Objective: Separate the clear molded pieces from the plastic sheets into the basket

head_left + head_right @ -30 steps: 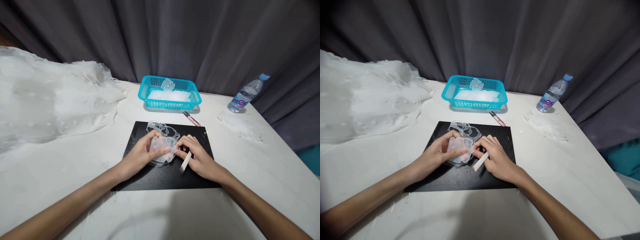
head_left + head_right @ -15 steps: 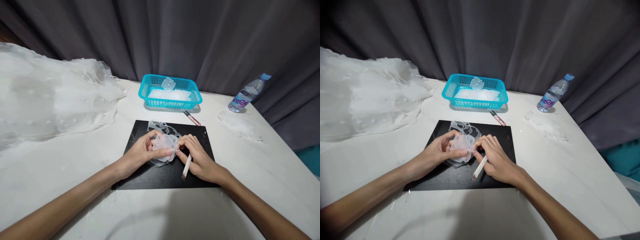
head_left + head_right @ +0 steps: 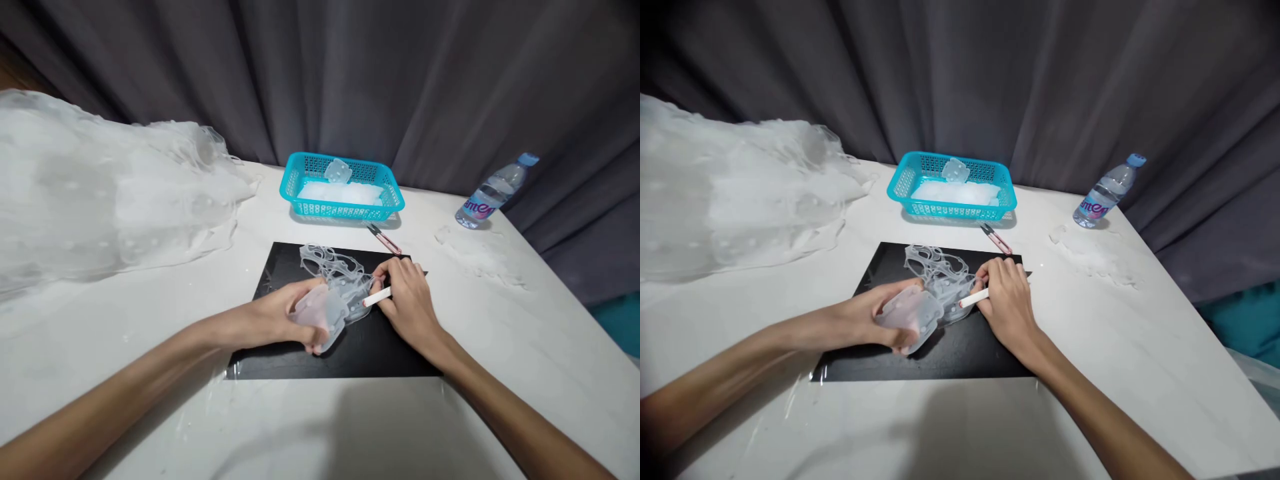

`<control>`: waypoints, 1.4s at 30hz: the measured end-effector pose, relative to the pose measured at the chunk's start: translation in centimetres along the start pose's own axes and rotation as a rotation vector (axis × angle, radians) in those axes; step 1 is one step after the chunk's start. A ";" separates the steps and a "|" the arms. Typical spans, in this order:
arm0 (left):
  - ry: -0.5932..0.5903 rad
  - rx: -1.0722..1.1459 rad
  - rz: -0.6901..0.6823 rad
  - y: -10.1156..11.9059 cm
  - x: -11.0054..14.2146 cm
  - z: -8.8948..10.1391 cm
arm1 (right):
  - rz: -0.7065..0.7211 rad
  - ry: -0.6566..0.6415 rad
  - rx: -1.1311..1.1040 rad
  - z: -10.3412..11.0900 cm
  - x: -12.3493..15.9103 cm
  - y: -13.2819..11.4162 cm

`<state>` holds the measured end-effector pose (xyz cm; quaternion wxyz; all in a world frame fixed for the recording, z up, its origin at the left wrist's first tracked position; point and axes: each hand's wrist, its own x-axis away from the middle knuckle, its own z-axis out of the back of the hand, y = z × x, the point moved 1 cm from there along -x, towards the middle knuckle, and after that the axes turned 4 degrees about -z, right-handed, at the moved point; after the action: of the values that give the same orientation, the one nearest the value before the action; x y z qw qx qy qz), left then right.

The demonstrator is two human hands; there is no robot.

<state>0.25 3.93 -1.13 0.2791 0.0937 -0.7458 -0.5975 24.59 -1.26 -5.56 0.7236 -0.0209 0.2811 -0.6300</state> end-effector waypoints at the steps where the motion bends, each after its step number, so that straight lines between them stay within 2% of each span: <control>1: 0.003 -0.020 -0.006 0.1 0.2 0.4 | -0.027 -0.025 -0.020 0.0 0.0 0.2; 4: 0.012 -0.055 -0.019 0.3 0.4 1.4 | -0.051 -0.116 -0.108 0.4 0.1 0.3; 7: 0.027 -0.141 -0.063 0.1 0.1 1.4 | -0.020 -0.151 -0.232 1.4 0.3 -0.3; 11: 0.155 -0.297 -0.143 -0.4 -0.4 0.6 | 0.090 -0.178 -0.397 2.8 0.5 -1.5; 14: 0.221 -0.341 -0.167 -0.6 -0.6 0.1 | 0.184 -0.264 -0.424 2.7 0.7 -2.1; 17: 0.252 -0.405 -0.159 -0.8 -0.7 0.0 | 0.210 -0.265 -0.441 2.0 0.8 -2.2; 27: 0.355 -0.412 -0.182 -1.2 -1.0 -0.9 | 0.178 -0.273 -0.411 1.6 1.0 -2.0; 34: 0.396 -0.447 -0.211 -1.6 -1.1 -1.2 | 0.228 -0.350 -0.385 1.4 0.9 -1.9; 38: 0.397 -0.417 -0.212 -1.7 -1.2 -1.0 | 0.277 -0.290 -0.330 1.6 1.0 -1.9; 42: 0.389 -0.362 -0.202 -1.4 -1.0 -0.8 | 0.420 -0.211 -0.212 1.8 1.1 -2.3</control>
<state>1.20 3.37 -2.69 0.3683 0.2292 -0.5463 -0.7165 23.40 -3.35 -3.60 0.8577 -0.1031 0.2667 -0.4274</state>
